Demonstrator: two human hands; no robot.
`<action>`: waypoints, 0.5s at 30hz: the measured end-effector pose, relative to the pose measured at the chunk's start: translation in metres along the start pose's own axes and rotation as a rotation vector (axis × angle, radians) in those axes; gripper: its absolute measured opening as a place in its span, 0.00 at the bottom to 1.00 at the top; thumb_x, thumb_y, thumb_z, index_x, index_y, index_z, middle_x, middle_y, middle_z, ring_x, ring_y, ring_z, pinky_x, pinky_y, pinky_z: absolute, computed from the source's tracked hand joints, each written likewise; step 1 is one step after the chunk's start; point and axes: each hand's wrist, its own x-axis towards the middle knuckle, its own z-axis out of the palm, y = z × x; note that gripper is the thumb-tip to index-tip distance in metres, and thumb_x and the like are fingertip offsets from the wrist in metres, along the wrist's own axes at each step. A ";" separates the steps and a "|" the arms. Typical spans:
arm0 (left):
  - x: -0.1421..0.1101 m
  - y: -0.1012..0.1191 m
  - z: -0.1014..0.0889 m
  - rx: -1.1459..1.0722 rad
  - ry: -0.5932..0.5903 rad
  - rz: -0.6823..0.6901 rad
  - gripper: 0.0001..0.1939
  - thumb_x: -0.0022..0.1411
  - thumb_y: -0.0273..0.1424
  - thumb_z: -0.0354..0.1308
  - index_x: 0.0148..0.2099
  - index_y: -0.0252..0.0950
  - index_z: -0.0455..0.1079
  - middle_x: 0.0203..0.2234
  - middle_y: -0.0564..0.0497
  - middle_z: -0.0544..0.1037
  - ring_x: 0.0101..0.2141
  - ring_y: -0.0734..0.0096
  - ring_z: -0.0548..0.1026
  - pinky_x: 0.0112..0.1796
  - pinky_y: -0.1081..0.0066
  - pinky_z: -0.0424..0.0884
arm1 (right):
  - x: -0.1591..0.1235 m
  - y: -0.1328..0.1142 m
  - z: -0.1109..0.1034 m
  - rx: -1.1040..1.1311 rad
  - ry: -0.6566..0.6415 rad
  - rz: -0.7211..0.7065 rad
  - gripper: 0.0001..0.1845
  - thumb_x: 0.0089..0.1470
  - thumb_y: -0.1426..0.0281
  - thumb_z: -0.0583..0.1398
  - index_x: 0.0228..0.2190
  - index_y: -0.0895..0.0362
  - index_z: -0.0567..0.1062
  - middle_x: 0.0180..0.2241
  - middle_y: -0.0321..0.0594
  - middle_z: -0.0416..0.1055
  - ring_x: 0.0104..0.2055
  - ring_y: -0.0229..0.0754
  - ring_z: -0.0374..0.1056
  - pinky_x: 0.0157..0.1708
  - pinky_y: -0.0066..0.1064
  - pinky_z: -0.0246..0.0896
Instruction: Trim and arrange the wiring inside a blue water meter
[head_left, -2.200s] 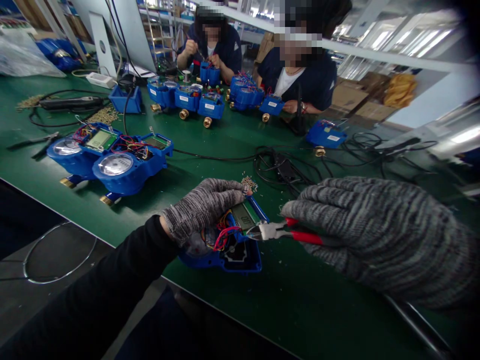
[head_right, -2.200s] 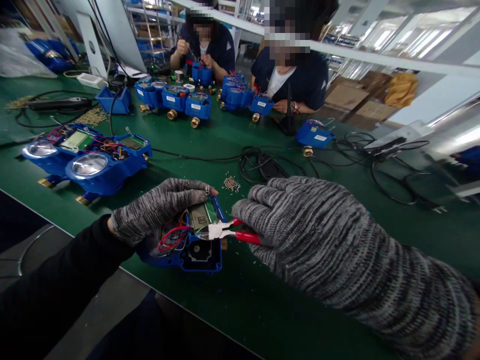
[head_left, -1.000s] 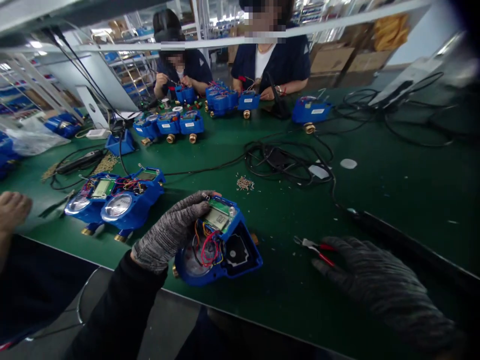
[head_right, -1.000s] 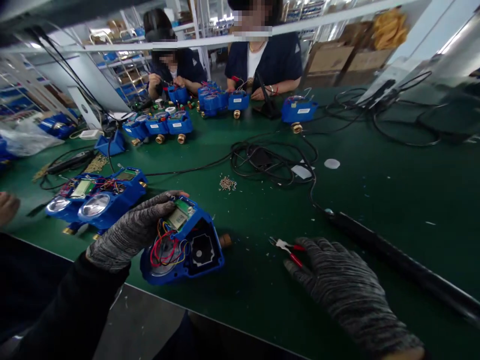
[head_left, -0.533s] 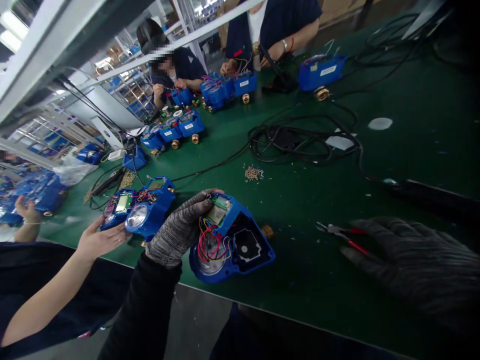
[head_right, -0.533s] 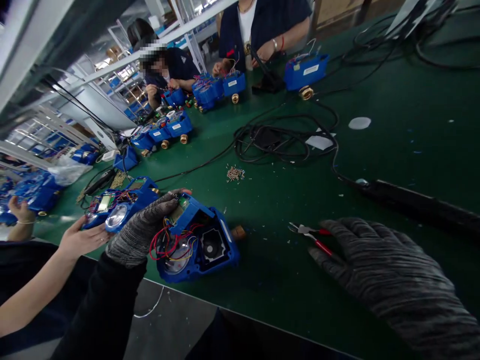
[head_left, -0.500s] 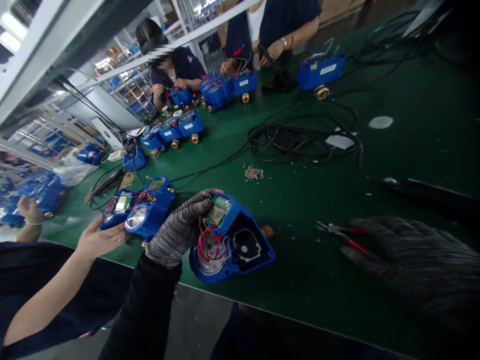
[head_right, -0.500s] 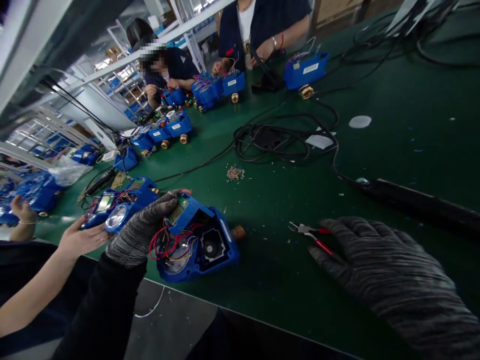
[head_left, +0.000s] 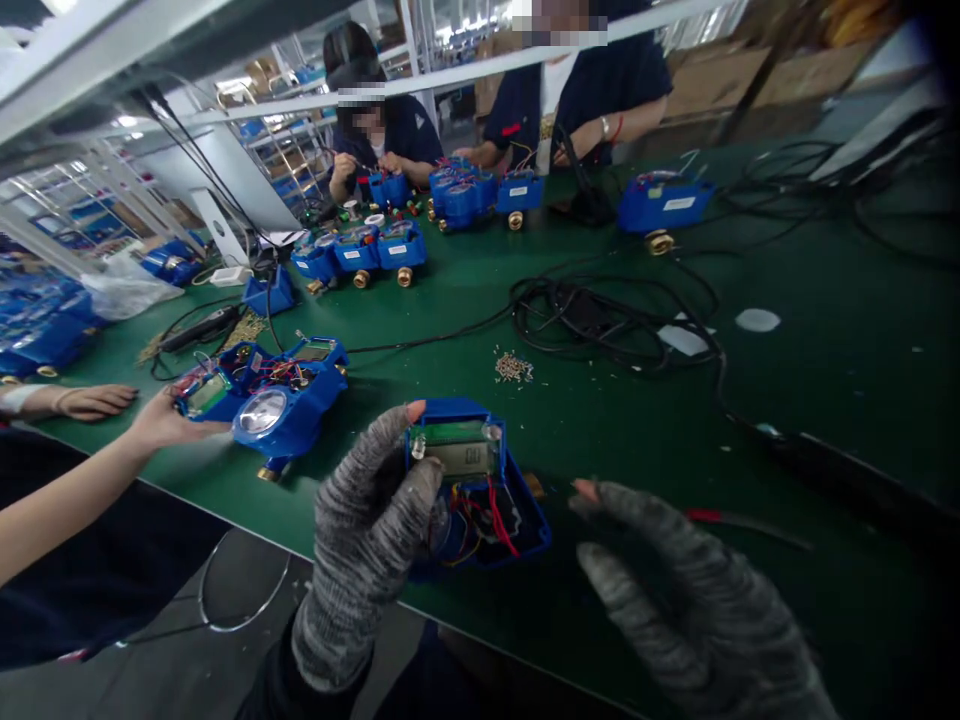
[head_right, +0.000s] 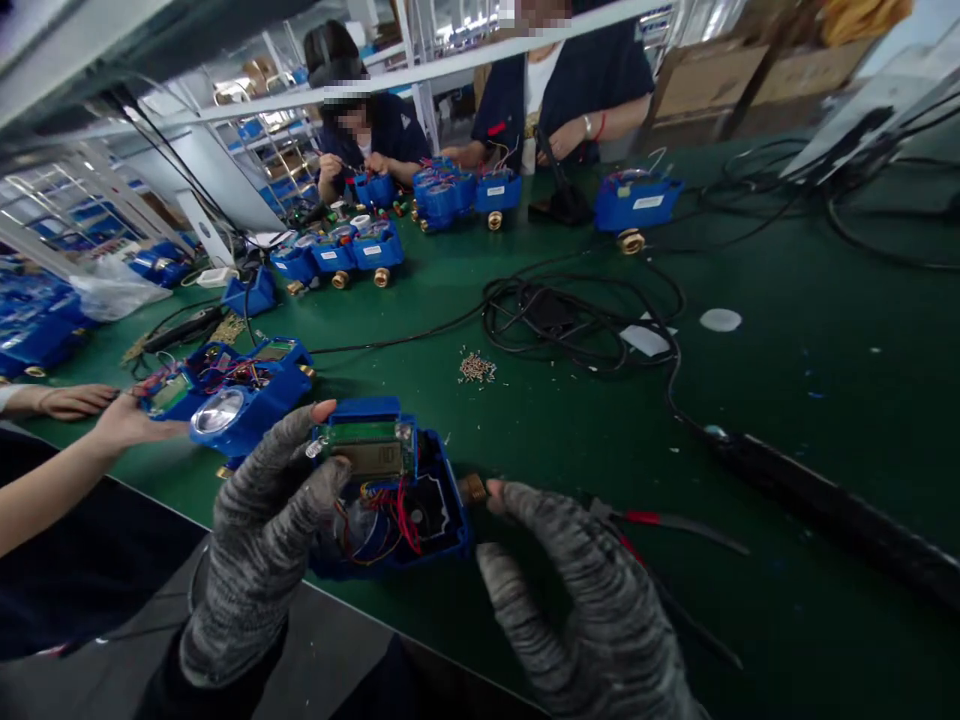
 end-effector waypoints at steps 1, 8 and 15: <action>-0.004 -0.002 0.001 0.044 0.036 0.028 0.23 0.57 0.33 0.68 0.55 0.52 0.72 0.49 0.57 0.79 0.46 0.64 0.77 0.46 0.69 0.74 | 0.003 -0.008 0.006 0.027 -0.008 -0.013 0.15 0.67 0.64 0.57 0.53 0.52 0.69 0.47 0.40 0.71 0.45 0.50 0.70 0.47 0.48 0.71; -0.012 -0.006 0.003 0.026 0.121 0.069 0.22 0.56 0.32 0.68 0.53 0.53 0.74 0.51 0.59 0.79 0.50 0.63 0.75 0.52 0.68 0.72 | 0.014 -0.026 0.028 0.006 -0.059 -0.021 0.21 0.63 0.60 0.60 0.54 0.53 0.66 0.47 0.44 0.69 0.47 0.55 0.68 0.42 0.53 0.72; -0.005 -0.016 -0.004 -0.064 0.060 -0.017 0.29 0.56 0.33 0.68 0.60 0.50 0.69 0.55 0.55 0.76 0.54 0.58 0.73 0.57 0.62 0.69 | 0.024 -0.038 0.048 -0.053 0.008 -0.005 0.14 0.67 0.63 0.57 0.52 0.54 0.68 0.47 0.43 0.69 0.47 0.54 0.68 0.45 0.52 0.67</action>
